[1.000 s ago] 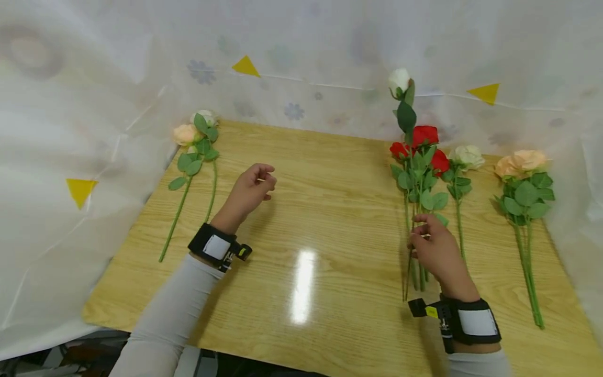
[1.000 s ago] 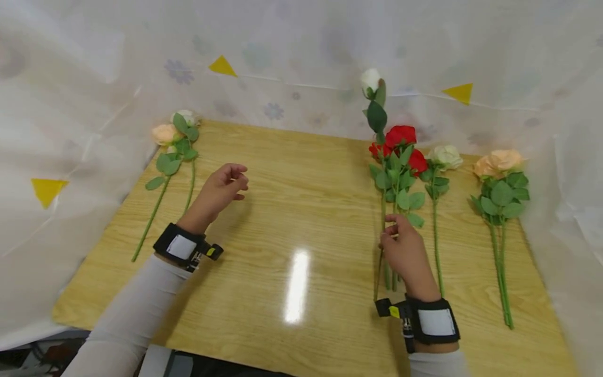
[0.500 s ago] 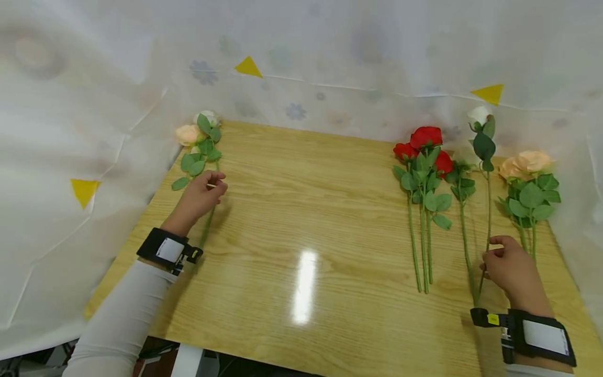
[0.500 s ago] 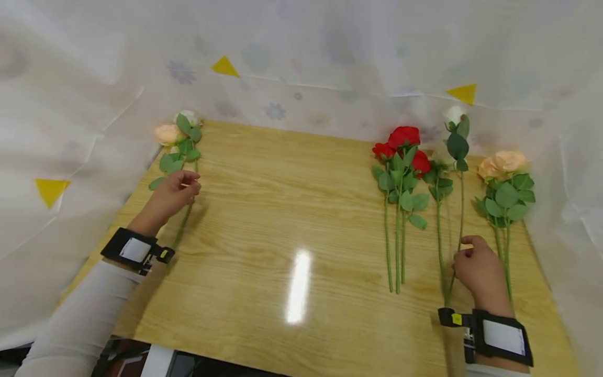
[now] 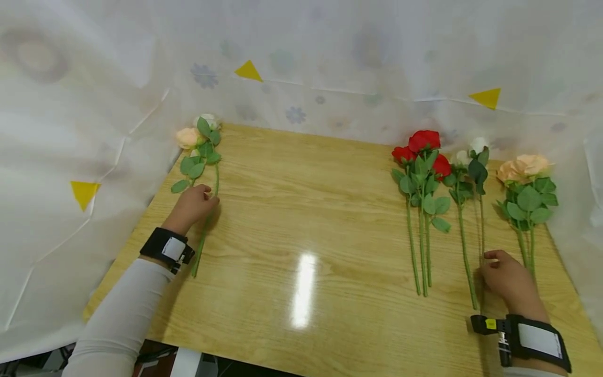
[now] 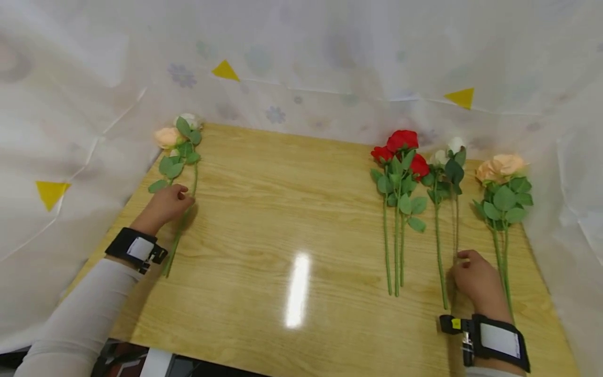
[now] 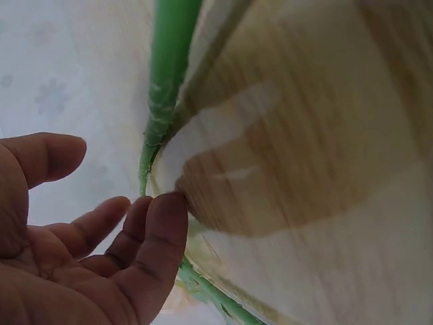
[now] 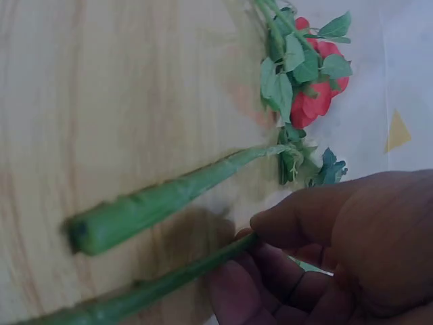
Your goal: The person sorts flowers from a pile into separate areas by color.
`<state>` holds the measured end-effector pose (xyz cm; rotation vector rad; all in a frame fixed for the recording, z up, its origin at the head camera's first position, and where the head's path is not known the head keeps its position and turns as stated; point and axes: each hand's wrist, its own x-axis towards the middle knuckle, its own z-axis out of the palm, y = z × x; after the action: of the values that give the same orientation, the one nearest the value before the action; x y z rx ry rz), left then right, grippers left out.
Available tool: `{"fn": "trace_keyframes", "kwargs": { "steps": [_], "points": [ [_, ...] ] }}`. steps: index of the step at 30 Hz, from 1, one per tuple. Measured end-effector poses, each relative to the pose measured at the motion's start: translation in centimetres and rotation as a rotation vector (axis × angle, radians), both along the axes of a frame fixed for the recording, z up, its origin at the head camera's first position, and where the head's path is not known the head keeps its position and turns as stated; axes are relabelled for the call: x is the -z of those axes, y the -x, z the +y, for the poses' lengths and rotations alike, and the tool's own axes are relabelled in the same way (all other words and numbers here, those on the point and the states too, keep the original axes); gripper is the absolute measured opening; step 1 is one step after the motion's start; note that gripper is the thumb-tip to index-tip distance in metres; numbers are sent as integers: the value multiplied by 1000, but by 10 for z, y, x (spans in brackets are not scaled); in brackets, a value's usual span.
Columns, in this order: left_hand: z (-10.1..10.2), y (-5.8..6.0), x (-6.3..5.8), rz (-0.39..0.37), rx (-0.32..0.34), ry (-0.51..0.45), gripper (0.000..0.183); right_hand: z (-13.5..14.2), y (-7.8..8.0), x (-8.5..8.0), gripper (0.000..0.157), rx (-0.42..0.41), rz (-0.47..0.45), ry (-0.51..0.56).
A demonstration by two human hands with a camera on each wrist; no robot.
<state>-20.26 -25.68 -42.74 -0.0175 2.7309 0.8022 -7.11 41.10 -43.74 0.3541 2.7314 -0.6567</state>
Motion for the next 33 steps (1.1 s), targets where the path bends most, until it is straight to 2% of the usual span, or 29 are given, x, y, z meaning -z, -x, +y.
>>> {"fn": "trace_keyframes", "kwargs": {
  "steps": [3,7,17,25,29,33],
  "points": [
    [1,3,1,-48,-2,22,59,-1,-2,3,52,1,-27,41],
    [4,7,3,-55,-3,56,58,-3,-5,6,54,7,-21,67],
    [8,12,8,-5,-17,106,49,-5,-11,10,62,-4,-22,100],
    [10,13,9,27,-13,130,47,-5,-10,14,53,-31,44,70],
    [11,13,8,32,-8,138,47,-4,-9,16,51,-49,61,58],
    [12,13,6,14,-4,128,47,-3,-9,15,57,-37,48,77]
  ]
}}
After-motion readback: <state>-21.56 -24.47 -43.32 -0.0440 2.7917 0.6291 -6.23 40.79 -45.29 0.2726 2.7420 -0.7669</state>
